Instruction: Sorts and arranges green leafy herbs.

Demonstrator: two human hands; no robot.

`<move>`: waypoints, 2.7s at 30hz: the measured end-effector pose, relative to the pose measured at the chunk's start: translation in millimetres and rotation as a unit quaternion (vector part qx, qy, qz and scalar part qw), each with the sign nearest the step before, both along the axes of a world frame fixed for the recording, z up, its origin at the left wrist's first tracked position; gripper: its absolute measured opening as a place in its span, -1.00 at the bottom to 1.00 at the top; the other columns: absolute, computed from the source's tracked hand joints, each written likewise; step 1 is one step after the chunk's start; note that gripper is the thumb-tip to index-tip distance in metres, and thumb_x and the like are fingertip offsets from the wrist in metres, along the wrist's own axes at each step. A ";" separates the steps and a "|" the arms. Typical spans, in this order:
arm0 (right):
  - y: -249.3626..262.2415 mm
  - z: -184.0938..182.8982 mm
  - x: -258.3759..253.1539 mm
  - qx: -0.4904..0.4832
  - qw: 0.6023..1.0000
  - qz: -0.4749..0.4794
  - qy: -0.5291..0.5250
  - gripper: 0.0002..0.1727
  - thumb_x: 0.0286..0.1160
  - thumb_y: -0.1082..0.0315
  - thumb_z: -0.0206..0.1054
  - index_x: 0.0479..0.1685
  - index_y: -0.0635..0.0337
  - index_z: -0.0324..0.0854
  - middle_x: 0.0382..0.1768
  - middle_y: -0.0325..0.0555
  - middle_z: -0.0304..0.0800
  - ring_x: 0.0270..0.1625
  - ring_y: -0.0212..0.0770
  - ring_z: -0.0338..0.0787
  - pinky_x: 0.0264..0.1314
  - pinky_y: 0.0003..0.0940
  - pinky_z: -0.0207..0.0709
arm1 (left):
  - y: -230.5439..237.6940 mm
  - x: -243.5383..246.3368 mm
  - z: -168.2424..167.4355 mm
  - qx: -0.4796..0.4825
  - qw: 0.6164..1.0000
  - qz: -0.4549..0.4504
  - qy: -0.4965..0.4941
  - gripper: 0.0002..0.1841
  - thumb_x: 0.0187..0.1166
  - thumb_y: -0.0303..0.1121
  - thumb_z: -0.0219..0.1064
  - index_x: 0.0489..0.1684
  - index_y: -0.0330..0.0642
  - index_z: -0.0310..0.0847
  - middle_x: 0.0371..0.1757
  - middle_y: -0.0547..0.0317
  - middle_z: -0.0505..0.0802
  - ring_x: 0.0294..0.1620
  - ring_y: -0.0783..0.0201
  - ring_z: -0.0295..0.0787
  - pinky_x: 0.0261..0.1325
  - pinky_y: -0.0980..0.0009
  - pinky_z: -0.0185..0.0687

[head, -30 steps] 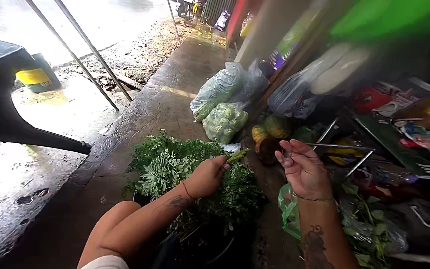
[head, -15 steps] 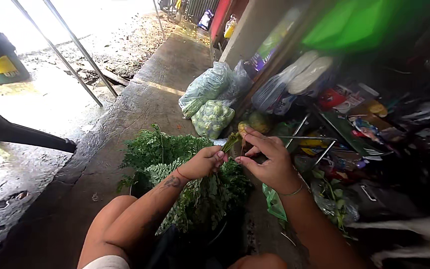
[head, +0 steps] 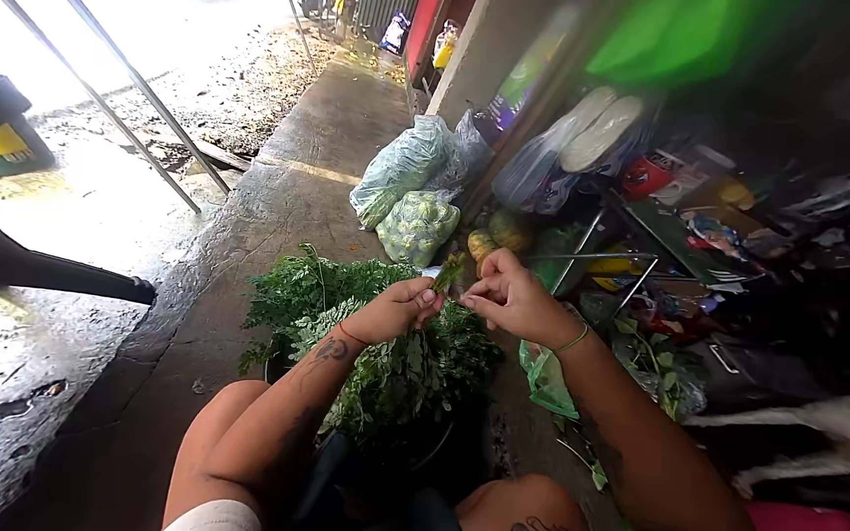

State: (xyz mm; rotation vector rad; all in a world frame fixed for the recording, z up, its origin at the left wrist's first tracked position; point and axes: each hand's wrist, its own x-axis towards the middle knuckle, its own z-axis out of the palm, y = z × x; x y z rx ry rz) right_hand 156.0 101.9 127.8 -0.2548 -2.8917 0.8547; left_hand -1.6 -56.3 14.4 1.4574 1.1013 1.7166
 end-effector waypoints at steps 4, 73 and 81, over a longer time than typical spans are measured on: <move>15.8 -21.5 29.2 -0.169 0.983 0.029 -0.058 -0.69 0.81 0.16 0.14 -0.19 0.14 0.70 -0.62 -0.38 0.69 -0.65 -0.54 0.56 -0.52 -0.61 0.49 | 7.2 -10.1 -12.5 0.043 0.986 0.092 -0.135 -0.72 0.86 -0.33 -0.16 -0.16 -0.09 0.47 -0.50 0.41 0.55 -0.46 0.47 0.51 -0.19 0.47 0.55; -40.0 -77.1 -32.2 -0.702 0.550 -0.064 0.448 -0.49 0.70 0.20 -0.18 -0.20 0.10 0.77 -0.30 -0.14 0.87 -0.13 -0.08 0.87 0.25 0.05 0.68 | 30.3 33.5 -40.7 0.075 0.961 0.264 -0.019 -0.67 0.84 -0.35 -0.10 -0.12 -0.36 0.57 -0.45 0.28 0.59 -0.43 0.48 0.53 -0.23 0.49 0.54; -69.9 -116.1 -48.2 -0.351 0.789 -0.187 0.468 -0.31 0.46 0.54 0.37 0.63 0.53 0.29 0.38 0.07 0.69 0.26 -0.26 0.79 0.36 -0.37 0.66 | 25.8 35.0 -38.8 -0.027 0.945 0.314 0.087 -0.64 0.85 -0.32 -0.06 0.01 -0.38 0.65 -0.29 0.01 0.74 -0.24 0.21 0.70 -0.02 0.22 0.64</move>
